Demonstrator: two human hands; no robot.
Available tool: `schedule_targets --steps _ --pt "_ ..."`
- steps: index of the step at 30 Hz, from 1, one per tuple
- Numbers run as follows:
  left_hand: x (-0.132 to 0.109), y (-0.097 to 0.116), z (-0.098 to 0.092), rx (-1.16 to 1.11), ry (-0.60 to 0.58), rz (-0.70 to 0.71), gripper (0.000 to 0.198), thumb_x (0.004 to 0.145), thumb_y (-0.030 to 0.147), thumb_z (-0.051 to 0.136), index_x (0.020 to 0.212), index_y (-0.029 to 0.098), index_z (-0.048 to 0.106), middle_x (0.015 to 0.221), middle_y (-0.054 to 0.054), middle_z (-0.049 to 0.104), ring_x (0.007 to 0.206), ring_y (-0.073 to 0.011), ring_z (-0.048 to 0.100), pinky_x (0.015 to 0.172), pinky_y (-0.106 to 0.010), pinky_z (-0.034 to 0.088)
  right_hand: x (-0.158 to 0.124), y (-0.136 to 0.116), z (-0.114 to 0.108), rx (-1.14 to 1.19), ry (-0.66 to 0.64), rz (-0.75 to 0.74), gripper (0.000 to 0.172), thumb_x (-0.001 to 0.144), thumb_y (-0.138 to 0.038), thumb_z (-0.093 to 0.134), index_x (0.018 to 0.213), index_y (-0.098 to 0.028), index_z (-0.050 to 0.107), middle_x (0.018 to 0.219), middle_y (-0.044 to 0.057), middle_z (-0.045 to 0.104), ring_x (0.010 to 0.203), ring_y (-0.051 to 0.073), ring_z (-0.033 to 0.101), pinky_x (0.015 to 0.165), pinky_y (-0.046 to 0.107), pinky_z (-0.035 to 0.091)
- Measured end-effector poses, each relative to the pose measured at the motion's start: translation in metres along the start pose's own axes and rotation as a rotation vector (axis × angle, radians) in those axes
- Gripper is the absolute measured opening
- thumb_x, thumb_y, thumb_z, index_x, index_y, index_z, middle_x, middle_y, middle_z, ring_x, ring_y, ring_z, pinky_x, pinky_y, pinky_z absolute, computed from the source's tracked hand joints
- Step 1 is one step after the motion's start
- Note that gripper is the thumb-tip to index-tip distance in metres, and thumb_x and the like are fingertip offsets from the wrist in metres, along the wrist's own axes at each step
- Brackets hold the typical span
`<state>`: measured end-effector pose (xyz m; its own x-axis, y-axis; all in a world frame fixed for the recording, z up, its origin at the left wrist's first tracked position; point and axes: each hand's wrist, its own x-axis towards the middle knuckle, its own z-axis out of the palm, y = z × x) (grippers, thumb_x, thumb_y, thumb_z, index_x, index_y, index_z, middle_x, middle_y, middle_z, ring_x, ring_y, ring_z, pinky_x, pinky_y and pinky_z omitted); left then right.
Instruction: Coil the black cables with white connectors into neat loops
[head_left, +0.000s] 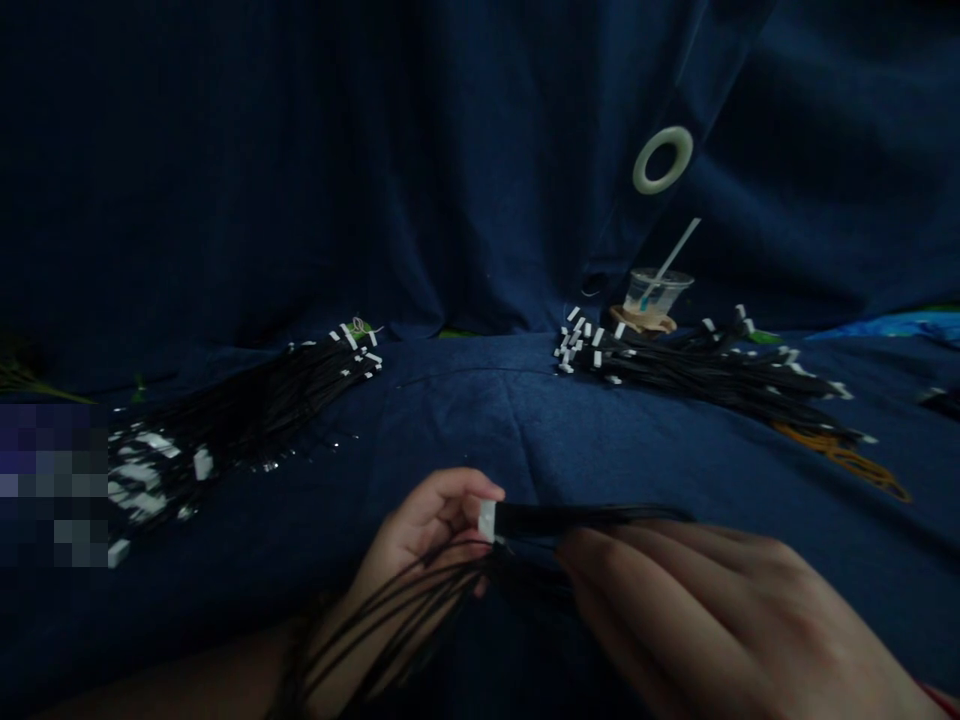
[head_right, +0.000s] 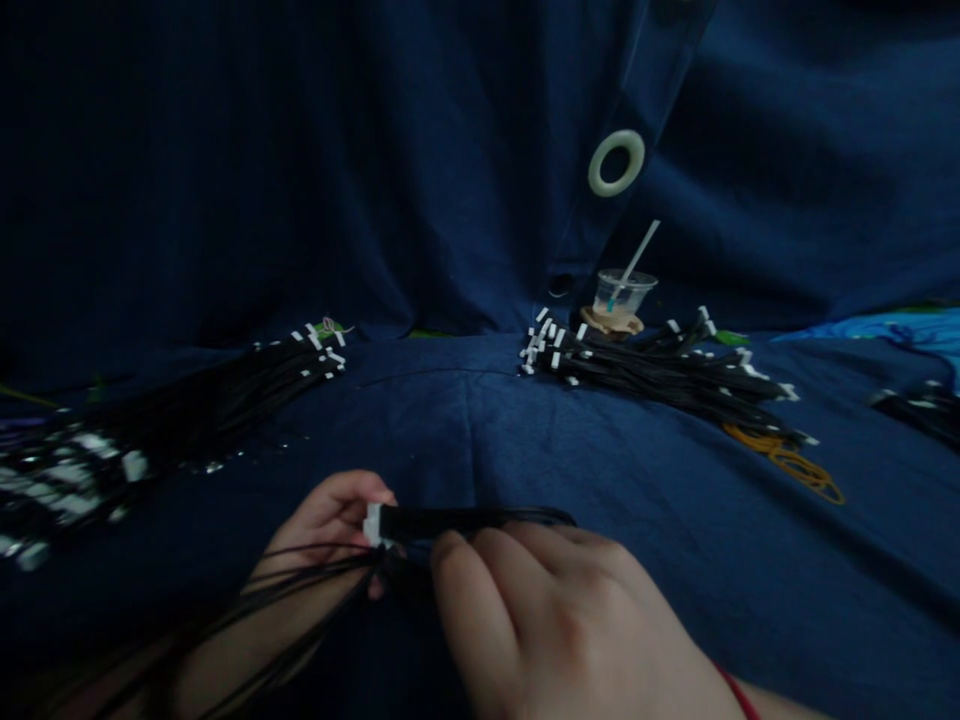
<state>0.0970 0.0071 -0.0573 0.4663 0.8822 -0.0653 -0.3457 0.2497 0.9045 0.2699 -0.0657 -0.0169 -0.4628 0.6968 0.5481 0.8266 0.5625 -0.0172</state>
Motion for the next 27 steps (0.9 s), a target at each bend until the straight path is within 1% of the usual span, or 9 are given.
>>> schedule_targets --steps 5,11,14,16,19,21,24,25,27 --pt "-0.003 -0.001 -0.005 0.081 -0.028 -0.014 0.022 0.062 0.027 0.074 0.082 0.023 0.065 0.070 0.001 0.059 0.060 -0.0079 0.052 0.050 -0.014 0.042 0.003 -0.003 0.000 -0.004 -0.050 -0.034 0.034 0.090 -0.015 0.026 0.081 -0.017 0.059 0.065 0.003 0.060 0.054 0.016 0.056 0.048 0.028 0.043" --pt "-0.009 -0.008 -0.004 0.146 -0.123 0.018 0.018 0.073 0.021 0.066 0.090 0.027 0.064 0.075 0.003 0.059 0.065 -0.0062 0.053 0.055 -0.013 0.040 0.005 -0.008 0.007 -0.063 0.028 -0.051 0.039 0.088 -0.009 0.025 0.078 -0.017 0.062 0.070 0.003 0.065 0.059 0.015 0.058 0.054 0.026 0.045" --pt "-0.011 -0.010 -0.004 0.191 -0.139 0.053 0.017 0.076 0.020 0.063 0.091 0.029 0.063 0.076 0.004 0.059 0.068 -0.0057 0.054 0.060 -0.012 0.041 0.002 -0.009 0.014 -0.046 0.073 -0.058 0.041 0.091 -0.012 0.023 0.079 -0.016 0.062 0.072 0.003 0.065 0.061 0.015 0.057 0.055 0.027 0.044" --pt "-0.009 -0.010 -0.003 0.233 -0.144 0.096 0.015 0.077 0.020 0.062 0.091 0.028 0.063 0.077 0.004 0.060 0.072 -0.0060 0.055 0.064 -0.013 0.042 0.002 -0.007 0.017 -0.041 0.060 -0.065 0.041 0.092 -0.014 0.021 0.084 -0.014 0.062 0.075 0.003 0.065 0.063 0.015 0.056 0.056 0.028 0.044" --pt "-0.001 -0.008 -0.002 0.293 -0.083 0.078 0.015 0.076 0.020 0.062 0.091 0.023 0.061 0.076 0.002 0.059 0.067 -0.0072 0.055 0.057 -0.014 0.043 0.007 -0.003 0.014 -0.079 0.002 -0.060 0.037 0.092 -0.015 0.023 0.088 -0.014 0.060 0.076 0.004 0.063 0.064 0.016 0.055 0.055 0.029 0.044" --pt "0.007 -0.007 -0.003 0.323 -0.007 0.077 0.016 0.076 0.021 0.061 0.092 0.021 0.060 0.075 0.002 0.058 0.058 -0.0064 0.052 0.049 -0.015 0.042 0.010 0.000 0.008 -0.175 0.021 -0.019 0.030 0.089 -0.015 0.030 0.089 -0.015 0.060 0.076 0.005 0.061 0.064 0.019 0.054 0.055 0.031 0.043" --pt "0.018 -0.008 -0.007 0.288 0.085 0.171 0.020 0.077 0.023 0.061 0.096 0.019 0.057 0.071 0.002 0.053 0.050 -0.0052 0.046 0.044 -0.016 0.041 0.006 0.002 -0.002 -0.260 0.041 0.049 0.017 0.082 -0.016 0.041 0.074 -0.018 0.056 0.066 0.004 0.056 0.054 0.019 0.051 0.046 0.030 0.038" --pt "0.020 -0.009 -0.008 0.255 0.104 0.192 0.021 0.076 0.023 0.061 0.097 0.018 0.057 0.068 0.003 0.050 0.049 -0.0052 0.044 0.043 -0.016 0.040 0.003 0.002 -0.004 -0.232 0.000 0.057 0.016 0.078 -0.015 0.043 0.067 -0.019 0.054 0.059 0.002 0.053 0.046 0.017 0.048 0.041 0.028 0.033" --pt "0.023 -0.010 -0.010 0.209 0.133 0.197 0.023 0.076 0.023 0.061 0.098 0.018 0.056 0.066 0.004 0.049 0.049 -0.0055 0.043 0.042 -0.016 0.040 -0.004 0.000 -0.002 -0.136 -0.172 0.057 0.018 0.072 -0.010 0.045 0.059 -0.021 0.050 0.050 -0.001 0.050 0.035 0.014 0.043 0.034 0.027 0.024"
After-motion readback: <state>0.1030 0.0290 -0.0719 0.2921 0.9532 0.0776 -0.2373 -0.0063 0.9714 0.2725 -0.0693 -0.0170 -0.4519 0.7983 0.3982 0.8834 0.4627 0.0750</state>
